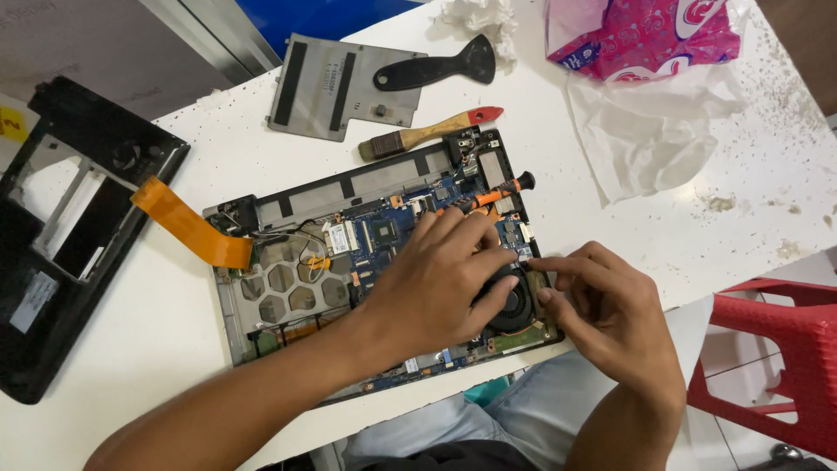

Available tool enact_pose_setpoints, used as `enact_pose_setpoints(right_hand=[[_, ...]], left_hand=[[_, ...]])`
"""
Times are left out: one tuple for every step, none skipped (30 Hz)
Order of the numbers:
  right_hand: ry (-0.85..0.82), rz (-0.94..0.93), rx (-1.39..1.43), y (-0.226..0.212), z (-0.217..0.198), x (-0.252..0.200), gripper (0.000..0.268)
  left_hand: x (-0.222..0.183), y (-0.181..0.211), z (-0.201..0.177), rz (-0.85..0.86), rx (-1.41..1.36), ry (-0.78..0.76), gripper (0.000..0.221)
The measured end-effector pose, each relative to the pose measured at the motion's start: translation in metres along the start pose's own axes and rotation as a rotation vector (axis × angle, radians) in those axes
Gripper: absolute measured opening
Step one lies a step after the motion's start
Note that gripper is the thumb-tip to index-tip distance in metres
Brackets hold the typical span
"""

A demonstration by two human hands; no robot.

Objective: The person is unscrewing a component and then carefully connecting a small ribbon cable or wire to the motherboard near the cooling fan of a laptop.

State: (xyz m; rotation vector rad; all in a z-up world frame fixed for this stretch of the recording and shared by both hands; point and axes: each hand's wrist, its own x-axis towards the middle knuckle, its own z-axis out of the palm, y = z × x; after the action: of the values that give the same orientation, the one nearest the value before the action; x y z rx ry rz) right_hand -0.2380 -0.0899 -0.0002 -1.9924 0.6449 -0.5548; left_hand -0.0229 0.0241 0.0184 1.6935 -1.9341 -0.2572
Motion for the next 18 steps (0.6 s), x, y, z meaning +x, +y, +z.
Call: enact_pose_setpoints(right_hand=[[0.003,0.007,-0.013,-0.0012,0.0003,0.0006,0.031],[0.006,0.014,-0.026,-0.0023,0.0007,0.0013,0.035],[0.006,0.017,-0.026,-0.0028,0.0014,0.0017,0.035],[0.006,0.021,-0.052,-0.0031,0.0023,0.0020,0.034],[0.004,0.025,-0.077,-0.0035,0.0035,0.0019,0.034],[0.001,0.029,-0.076,-0.0027,0.0040,0.0013,0.034],[0.002,0.029,-0.096,-0.0019,0.0042,0.0015,0.034],[0.003,0.029,-0.116,-0.0014,0.0046,0.0016,0.033],[0.000,0.030,-0.116,-0.0016,0.0049,0.0019,0.033],[0.007,0.022,-0.133,-0.0018,0.0050,0.0020,0.032],[0.014,0.015,-0.150,-0.0020,0.0051,0.0016,0.032],[0.011,0.017,-0.150,-0.0005,0.0052,0.0014,0.032],[0.016,-0.007,-0.183,0.0009,0.0054,0.0011,0.031],[0.021,-0.032,-0.216,0.0024,0.0054,0.0008,0.030],[0.022,-0.029,-0.216,0.0020,0.0056,0.0009,0.030],[0.021,-0.035,-0.221,0.0016,0.0057,0.0009,0.031],[0.020,-0.041,-0.227,0.0012,0.0056,0.0008,0.032],[0.021,-0.038,-0.227,0.0011,0.0054,0.0010,0.032]], left_hand=[[-0.0002,-0.0006,0.0013,0.018,0.016,0.014,0.026],[-0.0005,-0.0013,0.0027,0.036,0.033,0.027,0.026],[-0.0003,-0.0014,0.0019,0.035,0.030,0.026,0.026],[-0.0004,-0.0017,0.0012,0.032,0.028,0.014,0.029],[-0.0013,-0.0016,0.0006,0.025,0.025,0.002,0.032],[-0.0017,-0.0020,0.0007,0.023,0.022,0.000,0.032],[-0.0020,-0.0025,0.0005,0.028,0.017,-0.005,0.033],[-0.0024,-0.0028,0.0001,0.034,0.012,-0.011,0.034],[-0.0027,-0.0038,-0.0002,0.032,0.011,-0.010,0.034],[-0.0030,-0.0047,-0.0003,0.045,0.017,-0.009,0.034],[-0.0035,-0.0052,-0.0002,0.059,0.022,-0.009,0.033],[-0.0040,-0.0061,0.0015,0.056,0.020,-0.010,0.033],[-0.0043,-0.0071,0.0030,0.076,0.051,-0.001,0.031],[-0.0044,-0.0079,0.0045,0.095,0.082,0.008,0.029],[-0.0045,-0.0078,0.0048,0.095,0.079,0.006,0.029],[-0.0046,-0.0076,0.0050,0.096,0.088,0.022,0.028],[-0.0046,-0.0072,0.0054,0.097,0.096,0.040,0.028],[-0.0047,-0.0072,0.0054,0.098,0.093,0.038,0.028]])
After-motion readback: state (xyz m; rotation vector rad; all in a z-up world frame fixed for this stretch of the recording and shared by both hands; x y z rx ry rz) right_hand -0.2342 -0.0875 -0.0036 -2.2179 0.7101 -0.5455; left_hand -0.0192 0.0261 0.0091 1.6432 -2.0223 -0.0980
